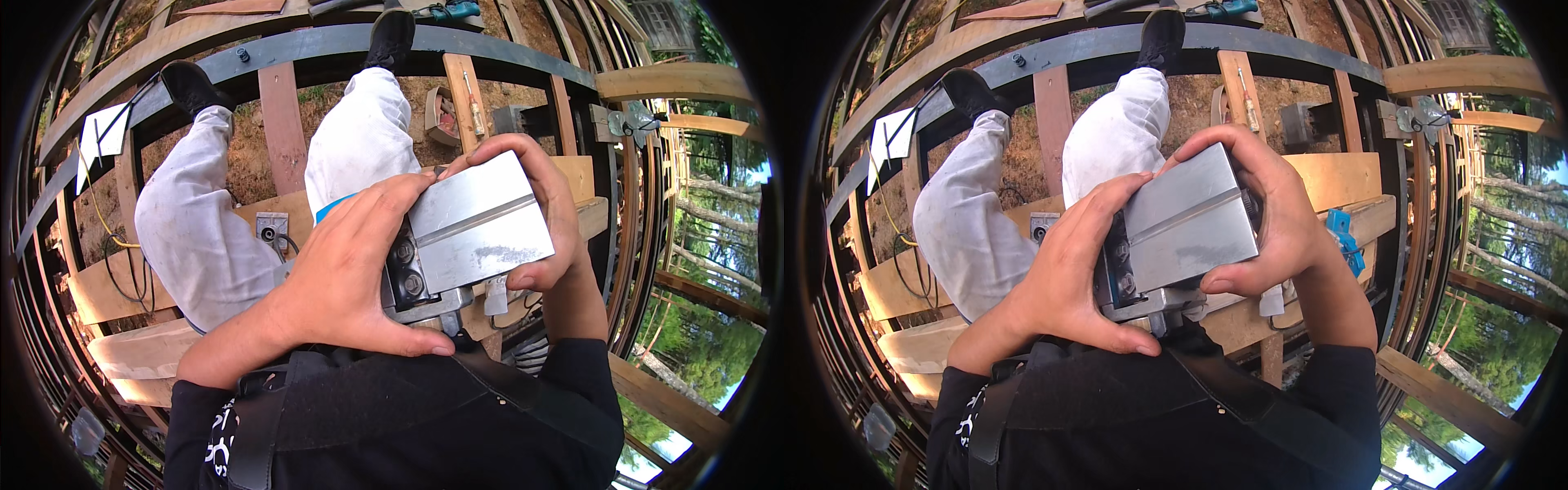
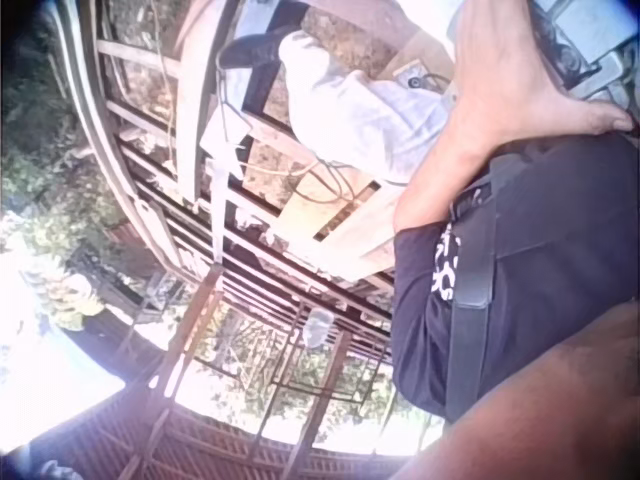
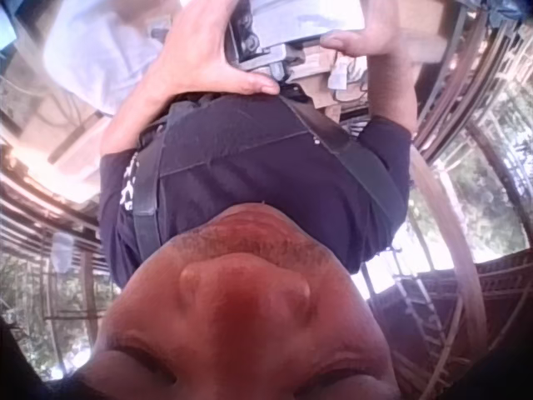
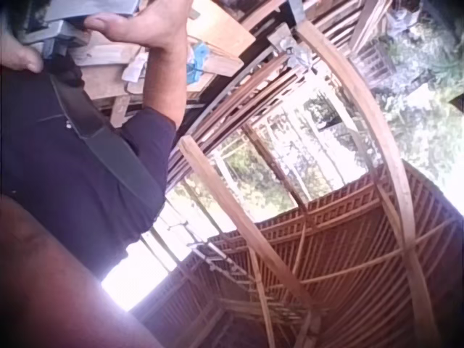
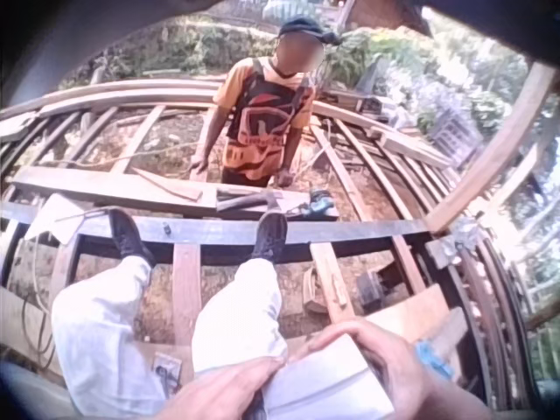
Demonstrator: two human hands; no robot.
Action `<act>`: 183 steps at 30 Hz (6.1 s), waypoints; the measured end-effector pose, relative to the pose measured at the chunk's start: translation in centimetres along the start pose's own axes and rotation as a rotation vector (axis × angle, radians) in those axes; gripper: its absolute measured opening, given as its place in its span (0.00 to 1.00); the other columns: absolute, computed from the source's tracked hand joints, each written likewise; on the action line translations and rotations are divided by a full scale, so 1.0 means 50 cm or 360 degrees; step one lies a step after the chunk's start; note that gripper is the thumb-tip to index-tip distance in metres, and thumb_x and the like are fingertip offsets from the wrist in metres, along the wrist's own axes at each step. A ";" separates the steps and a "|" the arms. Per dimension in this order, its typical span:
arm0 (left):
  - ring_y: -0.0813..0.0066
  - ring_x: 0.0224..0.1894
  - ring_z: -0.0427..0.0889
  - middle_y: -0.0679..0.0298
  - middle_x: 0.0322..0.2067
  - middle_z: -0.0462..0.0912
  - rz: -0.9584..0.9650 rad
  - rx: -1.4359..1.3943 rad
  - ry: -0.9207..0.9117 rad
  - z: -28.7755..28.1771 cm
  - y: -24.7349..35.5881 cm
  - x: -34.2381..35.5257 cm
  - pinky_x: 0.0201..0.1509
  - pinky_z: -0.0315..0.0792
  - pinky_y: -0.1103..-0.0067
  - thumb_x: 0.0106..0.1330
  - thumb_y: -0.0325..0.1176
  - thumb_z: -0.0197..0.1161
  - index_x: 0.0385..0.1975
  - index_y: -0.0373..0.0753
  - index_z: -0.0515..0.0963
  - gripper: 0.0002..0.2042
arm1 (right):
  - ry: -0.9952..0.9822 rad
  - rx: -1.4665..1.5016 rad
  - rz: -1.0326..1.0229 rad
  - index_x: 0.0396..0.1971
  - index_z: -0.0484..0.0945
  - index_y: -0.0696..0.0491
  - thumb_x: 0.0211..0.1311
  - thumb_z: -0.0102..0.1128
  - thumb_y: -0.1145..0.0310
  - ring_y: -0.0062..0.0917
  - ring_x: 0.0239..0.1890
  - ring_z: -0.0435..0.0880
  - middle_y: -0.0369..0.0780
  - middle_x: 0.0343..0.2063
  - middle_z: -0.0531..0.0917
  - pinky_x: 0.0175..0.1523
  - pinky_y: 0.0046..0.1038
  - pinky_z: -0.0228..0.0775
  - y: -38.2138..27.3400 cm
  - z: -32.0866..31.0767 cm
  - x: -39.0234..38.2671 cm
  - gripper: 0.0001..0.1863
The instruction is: The person adjusts the blade components of a power planer by hand and using a metal ruler to check alignment.
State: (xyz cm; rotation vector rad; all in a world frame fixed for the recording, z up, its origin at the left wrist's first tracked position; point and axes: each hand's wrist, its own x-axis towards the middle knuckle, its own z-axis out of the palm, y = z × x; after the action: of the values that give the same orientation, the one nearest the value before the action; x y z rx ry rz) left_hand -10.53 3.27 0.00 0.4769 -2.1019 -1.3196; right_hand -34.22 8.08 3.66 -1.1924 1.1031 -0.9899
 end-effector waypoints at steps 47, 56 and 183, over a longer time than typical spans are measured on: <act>0.74 0.43 0.77 0.58 0.41 0.80 -0.0398 -0.0362 0.0446 -0.012 -0.091 0.120 0.53 0.69 0.79 0.78 0.48 0.38 0.49 0.30 0.75 0.26 | 0.0306 0.1796 -0.0063 0.56 0.69 0.55 0.58 0.47 0.29 0.30 0.43 0.78 0.42 0.43 0.77 0.46 0.32 0.73 0.303 0.082 0.038 0.43; 0.74 0.41 0.75 0.58 0.39 0.79 -0.0395 -0.0444 0.0567 0.013 -0.094 0.116 0.50 0.68 0.78 0.77 0.48 0.37 0.45 0.31 0.76 0.26 | 0.0391 0.1757 0.0047 0.49 0.74 0.56 0.58 0.50 0.30 0.29 0.31 0.80 0.43 0.33 0.80 0.37 0.29 0.74 0.328 0.081 0.040 0.41; 0.63 0.22 0.73 0.57 0.16 0.73 0.0476 0.0301 0.0003 -0.167 0.008 0.185 0.28 0.67 0.73 0.58 0.43 0.48 0.17 0.33 0.74 0.19 | 0.0285 -0.0681 -0.0525 0.51 0.77 0.62 0.44 0.59 0.23 0.31 0.32 0.82 0.45 0.31 0.80 0.37 0.29 0.73 0.124 0.079 0.062 0.53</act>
State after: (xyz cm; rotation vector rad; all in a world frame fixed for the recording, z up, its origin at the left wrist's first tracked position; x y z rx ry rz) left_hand -11.99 -7.64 5.81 0.2273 -2.2055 -0.9564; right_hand -29.67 6.59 -2.72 -1.6973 1.3300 -1.1630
